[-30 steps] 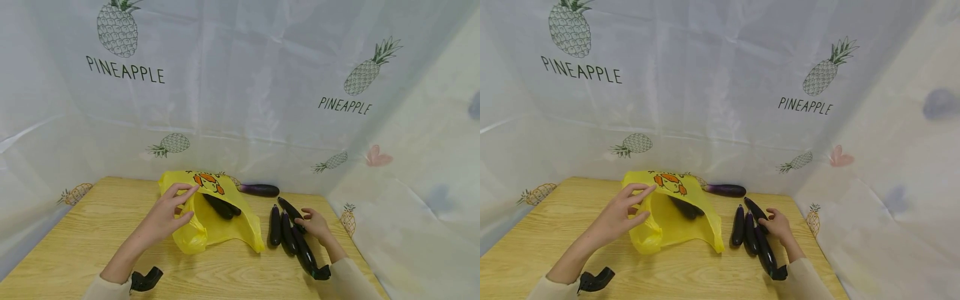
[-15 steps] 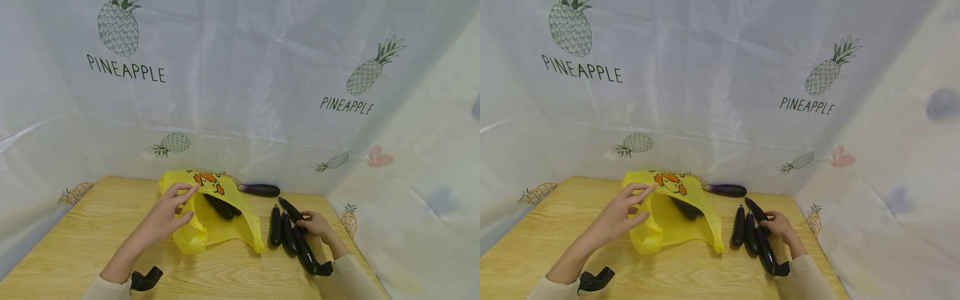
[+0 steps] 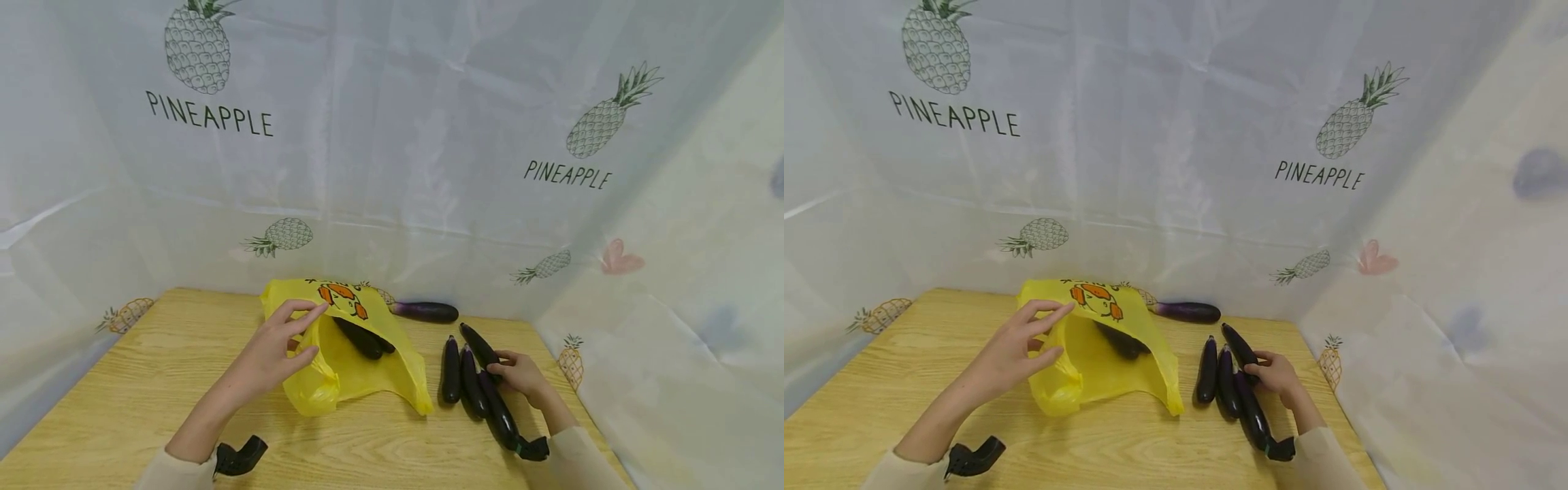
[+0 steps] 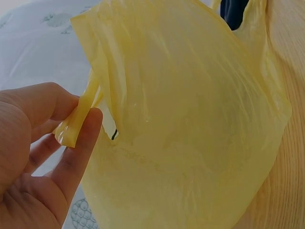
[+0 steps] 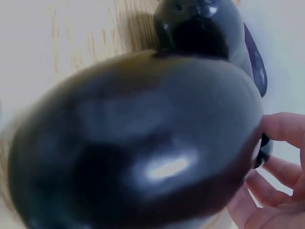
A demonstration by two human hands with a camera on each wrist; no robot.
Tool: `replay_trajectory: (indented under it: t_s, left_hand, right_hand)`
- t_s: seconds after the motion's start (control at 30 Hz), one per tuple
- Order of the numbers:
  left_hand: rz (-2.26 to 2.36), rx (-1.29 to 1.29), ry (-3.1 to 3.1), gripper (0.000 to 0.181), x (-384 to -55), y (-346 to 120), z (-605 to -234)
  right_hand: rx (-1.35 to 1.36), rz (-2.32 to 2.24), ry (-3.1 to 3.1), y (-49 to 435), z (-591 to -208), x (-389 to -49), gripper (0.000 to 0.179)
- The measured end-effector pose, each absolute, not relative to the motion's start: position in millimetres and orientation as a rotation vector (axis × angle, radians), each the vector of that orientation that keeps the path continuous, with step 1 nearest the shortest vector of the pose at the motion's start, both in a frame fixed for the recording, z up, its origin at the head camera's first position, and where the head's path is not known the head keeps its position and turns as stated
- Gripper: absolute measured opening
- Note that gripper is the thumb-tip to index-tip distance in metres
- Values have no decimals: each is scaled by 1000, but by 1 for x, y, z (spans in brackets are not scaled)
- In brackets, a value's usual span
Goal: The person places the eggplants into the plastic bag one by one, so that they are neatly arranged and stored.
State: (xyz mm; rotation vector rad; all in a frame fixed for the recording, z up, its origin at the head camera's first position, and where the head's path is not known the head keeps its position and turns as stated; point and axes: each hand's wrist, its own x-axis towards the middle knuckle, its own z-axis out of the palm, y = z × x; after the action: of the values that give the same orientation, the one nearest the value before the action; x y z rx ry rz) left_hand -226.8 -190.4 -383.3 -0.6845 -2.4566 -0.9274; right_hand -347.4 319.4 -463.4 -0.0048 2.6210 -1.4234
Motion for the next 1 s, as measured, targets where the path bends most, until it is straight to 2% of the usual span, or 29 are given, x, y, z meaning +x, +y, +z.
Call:
replay_trajectory:
  t_s: [0.2, 0.37, 0.6, 1.0]
  left_hand:
    - [-939, -691, -2453, 74, -228, -189, -384]
    - [-940, -690, -2455, 74, -229, -188, -384]
    - [-911, -675, -2455, 74, -228, -190, -384]
    - [-938, -680, -2454, 73, -229, -188, -384]
  right_hand:
    - [57, -1557, 2573, 327, -468, -343, 65]
    - [29, -1613, 2600, 320, -454, -332, 70]
    - [-75, -1706, 2621, 280, -429, -298, 66]
    - [-160, -1729, 2556, 210, -410, -244, 59]
